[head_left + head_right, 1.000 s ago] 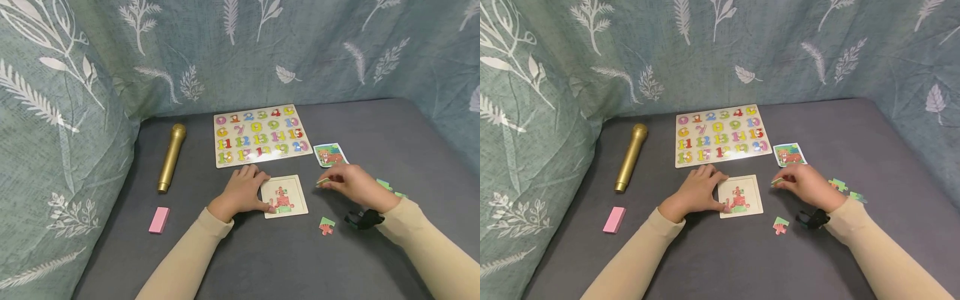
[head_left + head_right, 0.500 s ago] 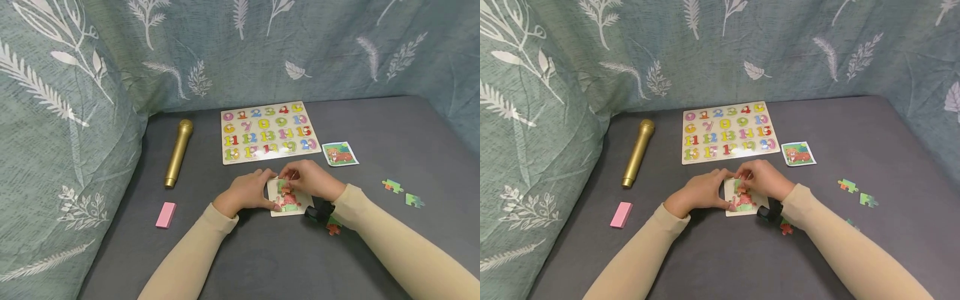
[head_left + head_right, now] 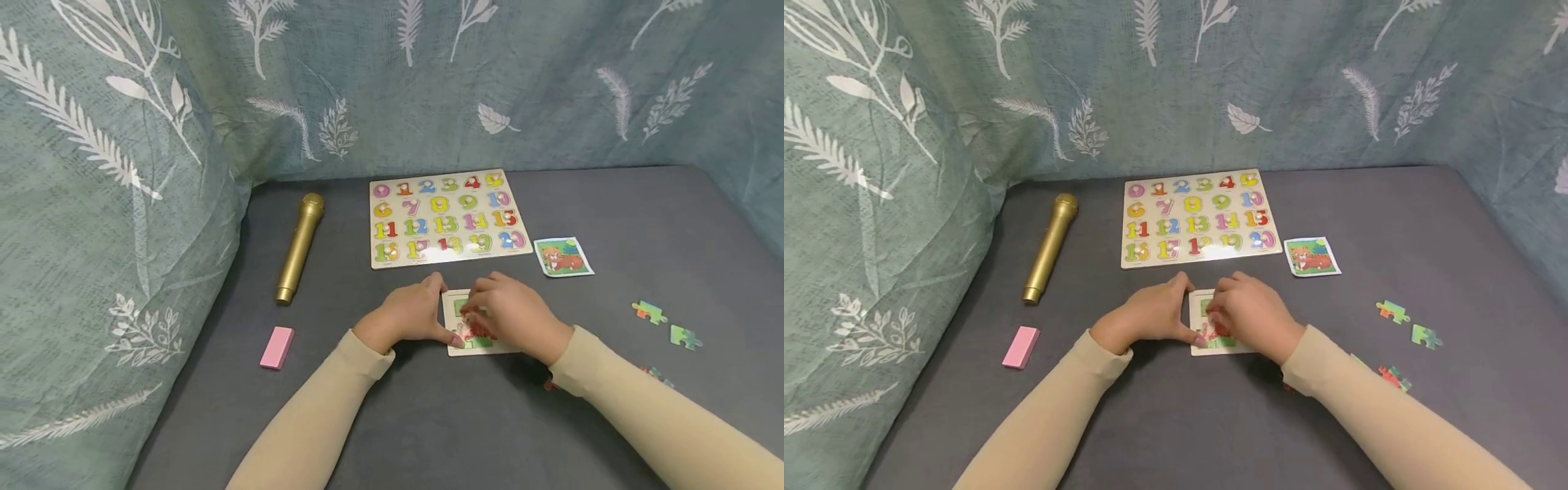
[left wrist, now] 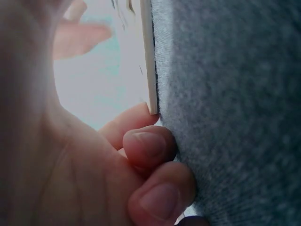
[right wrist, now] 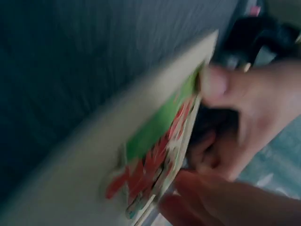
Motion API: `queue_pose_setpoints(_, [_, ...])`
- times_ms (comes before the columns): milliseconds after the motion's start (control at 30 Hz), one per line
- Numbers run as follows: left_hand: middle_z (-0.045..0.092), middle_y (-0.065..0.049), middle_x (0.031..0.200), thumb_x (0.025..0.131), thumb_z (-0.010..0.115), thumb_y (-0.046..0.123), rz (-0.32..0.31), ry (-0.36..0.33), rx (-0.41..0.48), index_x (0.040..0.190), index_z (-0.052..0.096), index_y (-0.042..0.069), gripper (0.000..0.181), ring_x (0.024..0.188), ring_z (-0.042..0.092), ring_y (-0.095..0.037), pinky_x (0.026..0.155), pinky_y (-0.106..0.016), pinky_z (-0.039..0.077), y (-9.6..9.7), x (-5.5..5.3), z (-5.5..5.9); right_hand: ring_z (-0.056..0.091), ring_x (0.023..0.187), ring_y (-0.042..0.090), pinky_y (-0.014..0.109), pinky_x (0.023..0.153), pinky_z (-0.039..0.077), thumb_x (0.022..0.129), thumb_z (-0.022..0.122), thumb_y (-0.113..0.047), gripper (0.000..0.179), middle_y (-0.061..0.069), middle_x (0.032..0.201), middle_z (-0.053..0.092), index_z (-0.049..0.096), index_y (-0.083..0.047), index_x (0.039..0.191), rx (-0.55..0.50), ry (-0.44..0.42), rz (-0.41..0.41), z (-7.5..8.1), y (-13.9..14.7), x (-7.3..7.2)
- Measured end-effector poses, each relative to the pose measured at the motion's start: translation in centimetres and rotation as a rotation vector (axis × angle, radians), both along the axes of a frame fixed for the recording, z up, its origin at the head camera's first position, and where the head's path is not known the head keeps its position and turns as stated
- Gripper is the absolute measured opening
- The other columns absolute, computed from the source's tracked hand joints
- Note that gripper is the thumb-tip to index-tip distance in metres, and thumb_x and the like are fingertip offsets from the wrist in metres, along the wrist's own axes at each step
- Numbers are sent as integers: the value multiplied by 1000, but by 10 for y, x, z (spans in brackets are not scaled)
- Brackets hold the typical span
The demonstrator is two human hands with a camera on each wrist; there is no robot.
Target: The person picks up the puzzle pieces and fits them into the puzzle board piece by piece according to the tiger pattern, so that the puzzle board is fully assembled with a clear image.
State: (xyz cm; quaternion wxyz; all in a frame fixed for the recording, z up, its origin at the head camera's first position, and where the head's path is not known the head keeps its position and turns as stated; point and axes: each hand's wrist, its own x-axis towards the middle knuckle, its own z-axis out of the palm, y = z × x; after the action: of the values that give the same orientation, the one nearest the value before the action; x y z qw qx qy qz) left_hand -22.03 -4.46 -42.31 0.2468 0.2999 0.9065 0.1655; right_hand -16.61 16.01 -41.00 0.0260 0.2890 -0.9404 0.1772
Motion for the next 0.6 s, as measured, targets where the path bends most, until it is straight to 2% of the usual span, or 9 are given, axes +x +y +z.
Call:
queue_pose_setpoints(100, [57,-1,96,77,87,63,-8,10,-11,133,46,9,88,72,59,-19,69,-34,51,2,0,1,65,103,27,45,90,55,85,89,-10,26,5,111,74,82,-5,110,51,38,83,-2,5,12])
queue_pose_setpoints(167, [58,-1,98,77,87,64,-5,13,-18,133,47,9,88,74,59,-20,71,-34,51,2,0,1,64,112,30,49,96,53,87,88,-13,36,8,121,73,78,-4,120,62,34,105,-4,6,15])
queue_pose_setpoints(267, [59,-2,101,77,87,64,-1,3,-17,133,47,10,88,76,60,-20,73,-35,52,3,0,2,62,118,33,52,100,51,89,86,-16,42,9,128,70,75,-4,128,71,21,112,-8,7,16])
queue_pose_setpoints(433, [59,-2,101,77,88,63,2,-11,-11,134,47,10,88,75,60,-21,73,-36,51,2,0,0,60,121,33,53,101,50,93,82,-16,42,9,132,68,72,-4,132,78,1,99,-9,7,17])
queue_pose_setpoints(533, [60,-3,103,77,88,63,1,-6,-13,134,46,10,88,76,60,-20,74,-36,52,3,0,-3,57,127,34,53,105,48,95,79,-13,44,10,140,64,68,-4,137,38,-59,102,-7,14,20])
queue_pose_setpoints(600, [60,-3,105,77,88,62,0,-4,-9,134,46,10,88,77,60,-20,76,-37,52,3,0,-5,58,126,33,53,104,48,95,78,-10,42,10,140,64,69,-4,136,-6,-88,92,-1,26,23])
